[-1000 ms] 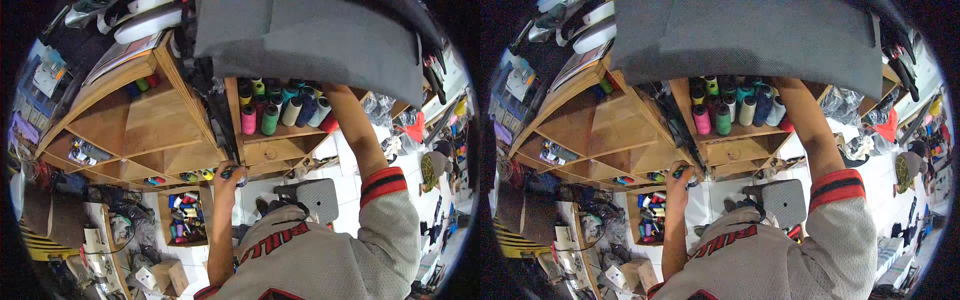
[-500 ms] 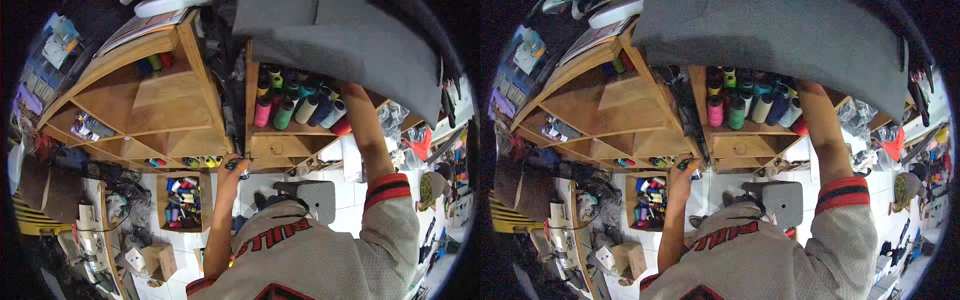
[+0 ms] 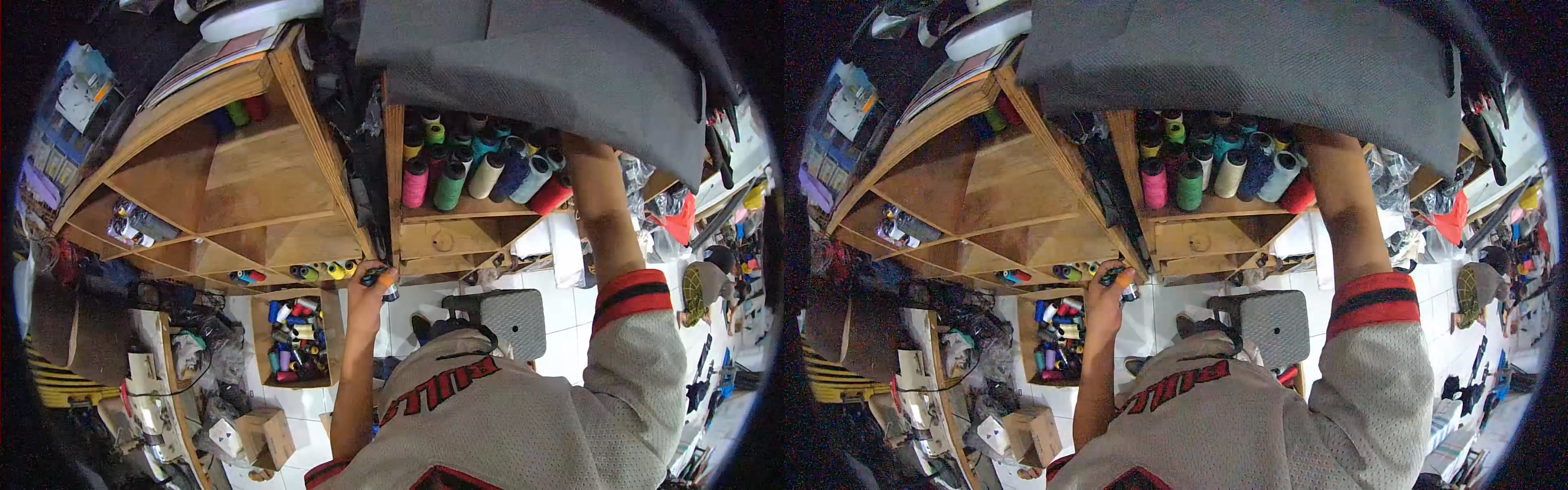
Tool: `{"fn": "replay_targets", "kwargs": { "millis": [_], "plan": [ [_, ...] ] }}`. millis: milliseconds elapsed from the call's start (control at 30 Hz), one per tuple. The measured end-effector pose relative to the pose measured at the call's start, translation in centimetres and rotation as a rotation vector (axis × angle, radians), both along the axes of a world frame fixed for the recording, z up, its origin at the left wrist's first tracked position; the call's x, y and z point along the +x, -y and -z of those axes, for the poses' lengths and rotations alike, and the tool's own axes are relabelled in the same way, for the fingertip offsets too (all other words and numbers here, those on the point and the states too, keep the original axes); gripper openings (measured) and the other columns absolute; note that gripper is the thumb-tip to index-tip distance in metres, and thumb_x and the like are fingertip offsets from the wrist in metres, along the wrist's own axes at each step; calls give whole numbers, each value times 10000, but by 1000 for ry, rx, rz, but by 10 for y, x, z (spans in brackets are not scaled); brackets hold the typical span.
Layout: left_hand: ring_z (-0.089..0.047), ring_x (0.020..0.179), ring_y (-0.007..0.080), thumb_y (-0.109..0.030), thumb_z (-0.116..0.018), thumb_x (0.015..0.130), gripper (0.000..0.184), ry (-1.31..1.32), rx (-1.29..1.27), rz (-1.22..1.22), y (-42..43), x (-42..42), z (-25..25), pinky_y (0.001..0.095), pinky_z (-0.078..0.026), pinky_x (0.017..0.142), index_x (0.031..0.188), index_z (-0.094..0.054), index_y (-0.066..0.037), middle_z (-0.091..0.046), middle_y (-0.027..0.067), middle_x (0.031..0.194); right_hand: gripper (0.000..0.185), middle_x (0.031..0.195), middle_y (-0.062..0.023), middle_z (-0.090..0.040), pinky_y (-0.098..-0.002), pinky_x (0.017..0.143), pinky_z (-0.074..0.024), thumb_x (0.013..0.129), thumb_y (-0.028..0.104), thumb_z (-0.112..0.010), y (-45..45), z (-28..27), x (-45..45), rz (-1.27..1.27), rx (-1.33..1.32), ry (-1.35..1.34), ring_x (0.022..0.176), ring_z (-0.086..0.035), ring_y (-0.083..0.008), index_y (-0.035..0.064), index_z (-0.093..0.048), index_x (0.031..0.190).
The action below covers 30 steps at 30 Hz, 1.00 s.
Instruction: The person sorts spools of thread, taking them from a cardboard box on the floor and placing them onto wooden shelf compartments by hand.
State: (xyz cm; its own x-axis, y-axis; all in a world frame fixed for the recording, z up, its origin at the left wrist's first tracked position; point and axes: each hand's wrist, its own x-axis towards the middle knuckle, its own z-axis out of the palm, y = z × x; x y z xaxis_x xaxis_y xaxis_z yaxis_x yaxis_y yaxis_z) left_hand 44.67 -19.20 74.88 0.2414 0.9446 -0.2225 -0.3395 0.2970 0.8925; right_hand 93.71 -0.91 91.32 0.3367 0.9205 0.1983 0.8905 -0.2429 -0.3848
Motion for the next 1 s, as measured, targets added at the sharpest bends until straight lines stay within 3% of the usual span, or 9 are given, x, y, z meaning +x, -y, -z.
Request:
{"fn": "replay_targets", "kwargs": {
  "millis": [67, 300, 533, 600, 700, 767, 833, 967, 1000],
  "plan": [
    [-571, 671, 116, -74, -676, 792, 200, -28, 6, 21, 1, -3, -1, 259, -475, 567, 951, -564, -31, -606, 42, 788, 390, 982, -138, -626, -330, 762, -511, 768, 155, -623, 7, -1, 3, 30, 30, -43, 867, -606, -199, -46, -558, 1097],
    [-504, 682, 57, -72, -703, 776, 202, 82, 1, -11, 0, 2, 5, 194, -389, 598, 924, -567, -58, -564, -11, 800, 413, 993, -144, -621, -334, 765, -511, 760, 160, -626, 45, 5, 8, 145, 243, -254, 878, -603, -203, -55, -550, 1103],
    [-540, 762, 100, -55, -703, 764, 219, 22, 6, -76, -4, 0, -2, 230, -422, 695, 946, -582, -39, -590, 10, 850, 435, 1004, -149, -615, -337, 768, -512, 751, 165, -629, 141, -7, -48, 226, 689, -607, 888, -600, -206, -65, -542, 1110],
    [-554, 793, 117, -39, -698, 761, 215, 20, 2, -122, -8, -10, -1, 242, -436, 721, 947, -590, -38, -603, 19, 879, 442, 1007, -151, -614, -338, 769, -512, 749, 166, -630, 186, -26, -105, 125, 643, -800, 891, -599, -207, -68, -540, 1112],
    [-551, 808, 114, -35, -699, 759, 208, 42, 3, -182, -14, -38, -10, 241, -434, 720, 939, -594, -38, -605, 25, 882, 422, 986, -116, -634, -328, 752, -519, 725, 69, -654, 207, -59, -209, -293, 149, -925, 812, -617, -224, -37, -582, 1127],
    [-534, 779, 100, -70, -717, 748, 211, 24, 21, -211, -17, -63, -20, 231, -423, 692, 919, -596, -44, -595, 16, 854, 333, 917, -114, -658, -281, 706, -507, 731, 98, -659, 192, -77, -292, -338, -56, -947, 741, -624, -184, -43, -644, 1033],
    [-517, 738, 88, -117, -740, 737, 233, -19, 33, -262, -25, -92, -25, 222, -405, 670, 905, -595, -47, -593, 3, 818, 309, 844, -138, -665, -277, 662, -508, 763, 146, -642, 156, -69, -353, -630, 12, -471, 740, -635, -148, -43, -649, 1008],
    [-525, 787, 101, -136, -740, 733, 252, 39, -10, -282, -33, -154, -11, 228, -410, 691, 915, -596, -39, -591, 14, 845, 336, 795, -212, -654, -334, 681, -511, 755, 243, -661, 67, -58, -457, -693, 75, -67, 761, -671, -250, -20, -659, 964],
    [-518, 773, 96, -147, -743, 731, 260, 49, -13, -313, -34, -168, -11, 222, -405, 687, 911, -594, -34, -585, 17, 840, 393, 744, -216, -637, -343, 685, -507, 720, 285, -680, 42, -55, -475, -643, 40, -146, 730, -660, -274, -37, -656, 944]
  ]
}}
